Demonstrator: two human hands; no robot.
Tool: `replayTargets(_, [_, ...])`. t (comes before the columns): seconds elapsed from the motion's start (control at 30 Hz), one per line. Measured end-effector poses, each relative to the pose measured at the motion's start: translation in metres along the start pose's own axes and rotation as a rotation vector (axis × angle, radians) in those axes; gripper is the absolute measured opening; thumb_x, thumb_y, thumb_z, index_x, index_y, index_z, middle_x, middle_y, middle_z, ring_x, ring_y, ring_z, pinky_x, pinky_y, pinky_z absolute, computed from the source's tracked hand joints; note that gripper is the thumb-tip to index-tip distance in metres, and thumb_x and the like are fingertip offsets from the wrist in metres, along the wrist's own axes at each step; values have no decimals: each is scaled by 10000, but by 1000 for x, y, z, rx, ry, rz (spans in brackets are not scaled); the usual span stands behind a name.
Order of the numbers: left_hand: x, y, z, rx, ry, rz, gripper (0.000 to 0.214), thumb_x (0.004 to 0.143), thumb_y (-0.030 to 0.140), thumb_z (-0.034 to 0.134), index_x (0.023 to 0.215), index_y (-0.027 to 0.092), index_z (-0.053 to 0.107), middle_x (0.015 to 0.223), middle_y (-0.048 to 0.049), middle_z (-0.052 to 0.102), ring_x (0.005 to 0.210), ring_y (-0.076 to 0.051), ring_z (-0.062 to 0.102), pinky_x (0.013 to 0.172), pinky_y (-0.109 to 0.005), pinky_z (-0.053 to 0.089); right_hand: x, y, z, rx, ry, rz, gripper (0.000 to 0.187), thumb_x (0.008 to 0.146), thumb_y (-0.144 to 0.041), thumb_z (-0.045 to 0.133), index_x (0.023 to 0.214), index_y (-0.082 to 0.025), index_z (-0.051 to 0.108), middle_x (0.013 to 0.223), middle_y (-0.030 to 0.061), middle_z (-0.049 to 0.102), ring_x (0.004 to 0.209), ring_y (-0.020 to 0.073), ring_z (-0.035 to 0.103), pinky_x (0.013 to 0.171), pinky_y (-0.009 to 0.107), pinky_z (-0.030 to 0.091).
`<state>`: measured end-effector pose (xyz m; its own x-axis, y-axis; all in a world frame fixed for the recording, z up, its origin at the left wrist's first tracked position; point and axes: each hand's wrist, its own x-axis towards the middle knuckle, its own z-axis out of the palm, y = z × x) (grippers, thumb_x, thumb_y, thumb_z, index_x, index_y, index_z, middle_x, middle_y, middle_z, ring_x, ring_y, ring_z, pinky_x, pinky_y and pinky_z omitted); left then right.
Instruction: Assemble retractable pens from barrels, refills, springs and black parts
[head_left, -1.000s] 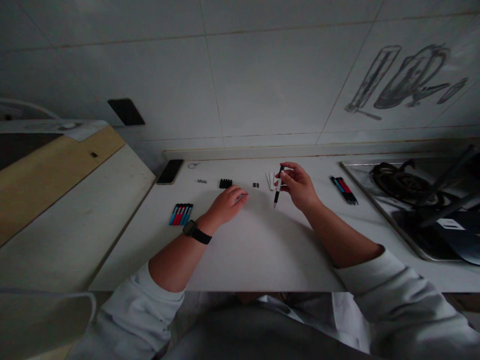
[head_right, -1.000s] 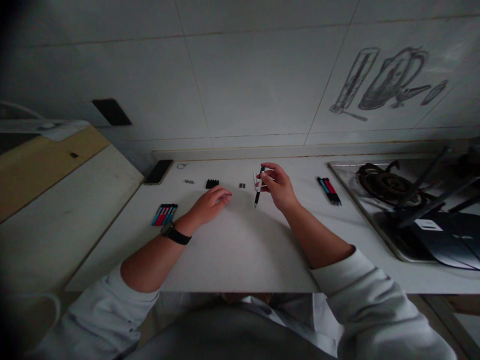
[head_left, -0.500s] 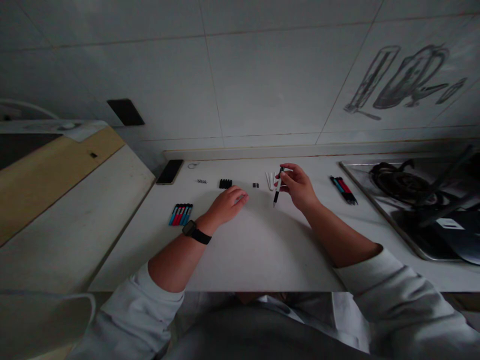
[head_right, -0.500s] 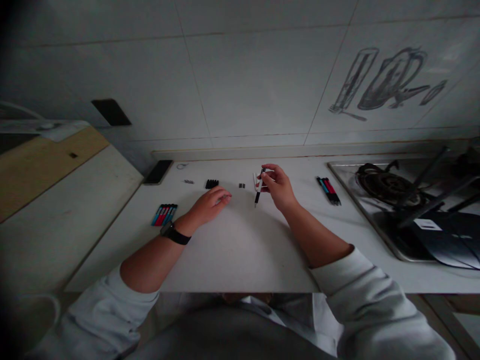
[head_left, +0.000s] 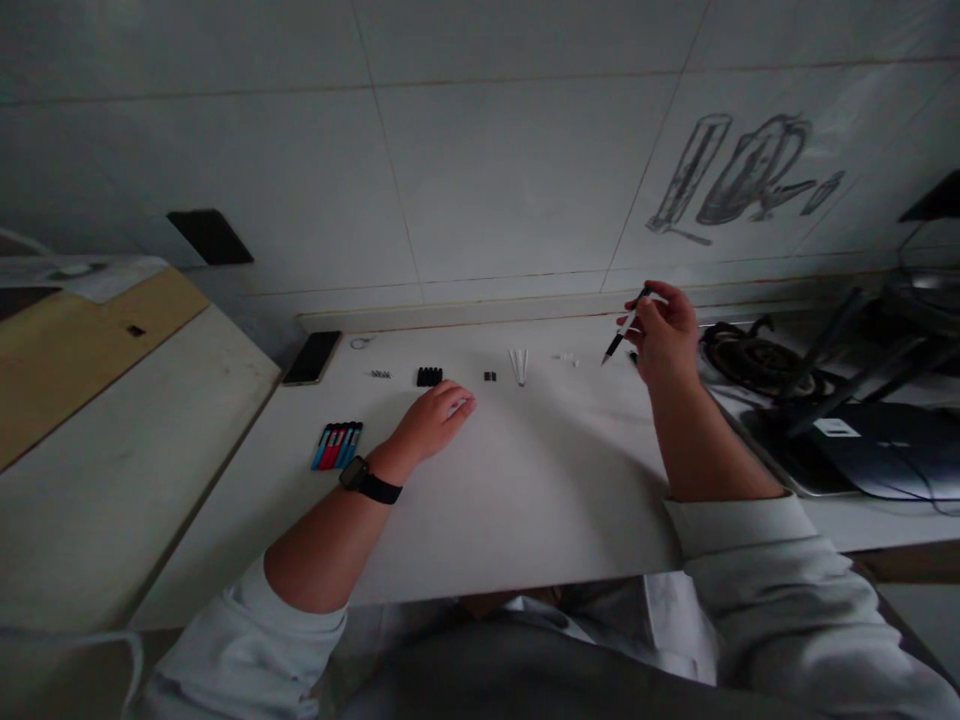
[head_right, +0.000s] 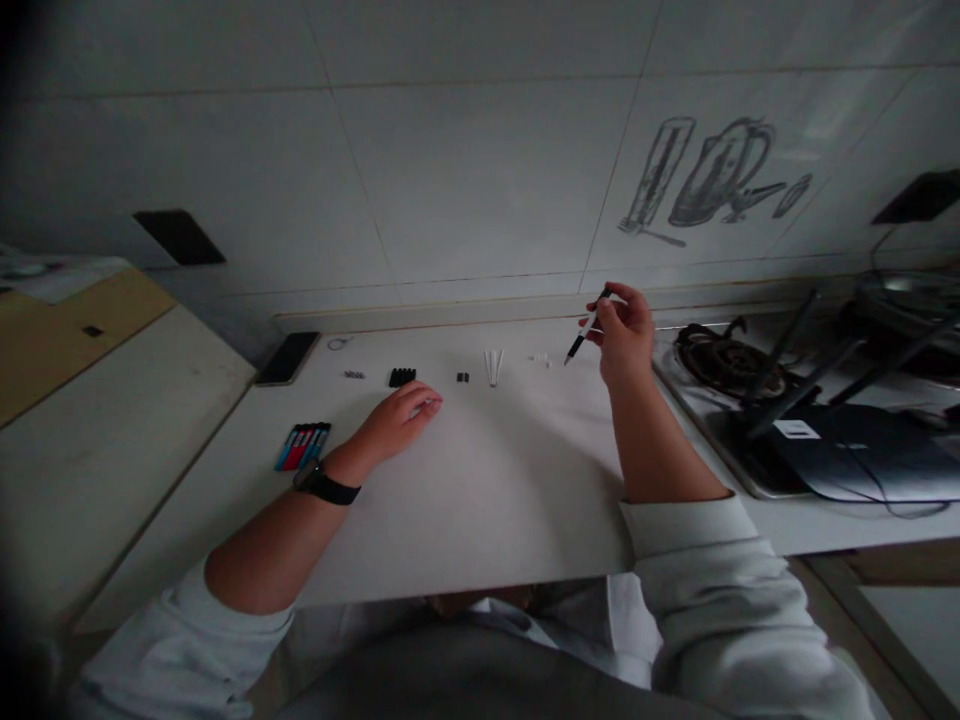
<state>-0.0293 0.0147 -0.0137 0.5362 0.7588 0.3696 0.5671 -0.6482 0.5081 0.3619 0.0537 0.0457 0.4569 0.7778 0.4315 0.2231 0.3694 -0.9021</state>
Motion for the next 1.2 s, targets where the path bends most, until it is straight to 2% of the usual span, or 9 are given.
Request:
replayTargets(0.1, [0, 0, 0, 7, 1, 2, 308, 1080, 413, 457, 1063, 214, 691, 1091, -71, 680, 1044, -211, 655, 956, -401, 547, 14, 4, -27, -58, 46, -28, 507, 916, -422, 611, 1400, -327, 491, 1083, 59, 719, 785, 179, 715, 603, 285, 574])
replayTargets(0.17, [0, -1, 0, 10, -6, -6, 310, 1081, 417, 456, 1063, 213, 689, 1099, -69, 680, 1046, -210, 656, 958, -401, 545, 20, 11, -44, -123, 29, -12, 523, 902, -407, 623, 1403, -314, 504, 1057, 56, 730, 754, 177, 708, 602, 291, 580])
replayTargets(0.23, [0, -2, 0, 6, -15, -12, 314, 1081, 421, 454, 1072, 212, 688, 1110, -69, 679, 1055, -212, 654, 968, -406, 541, 24, 20, -58, -254, -26, 24, 499, 876, -391, 639, 1357, -275, 572, 1032, 60, 737, 736, 177, 700, 597, 291, 580])
replayTargets(0.33, [0, -4, 1, -5, -18, -18, 316, 1080, 426, 454, 1072, 217, 691, 1107, -67, 682, 1059, -215, 653, 977, -413, 537, 27, 34, -72, -566, -149, 100, 447, 833, -339, 674, 1263, -217, 688, 1021, 77, 752, 688, 171, 676, 608, 299, 568])
replayTargets(0.47, [0, -3, 1, -10, -7, -24, 305, 1072, 421, 467, 1051, 219, 696, 1090, -66, 686, 1044, -216, 658, 968, -415, 541, 24, 44, -71, -894, -292, 137, 414, 856, -276, 671, 1261, -225, 737, 999, 77, 782, 659, 173, 663, 676, 311, 537])
replayTargets(0.67, [0, -2, 1, -7, -14, -11, 290, 1070, 405, 474, 1054, 219, 695, 1110, -71, 684, 1061, -219, 659, 969, -414, 546, 22, 53, -62, -1118, -362, 60, 381, 880, -284, 673, 1250, -250, 758, 1032, 84, 798, 850, 239, 701, 800, 338, 522])
replayTargets(0.97, [0, -6, 2, 7, -36, -1, 260, 1065, 394, 496, 1090, 218, 685, 1138, -76, 680, 1074, -221, 658, 969, -420, 547, 27, 65, -70, -1233, -373, 102, 336, 879, -298, 660, 1185, -235, 786, 1054, 101, 794, 952, 265, 700, 875, 364, 501])
replayTargets(1.2, [-1, -8, 3, 13, -38, -6, 254, 1063, 393, 502, 1106, 223, 686, 1151, -71, 675, 1080, -219, 658, 973, -418, 547, 26, 68, -71, -1233, -377, 104, 291, 873, -269, 695, 1144, -220, 791, 1020, 103, 792, 900, 245, 687, 847, 359, 496])
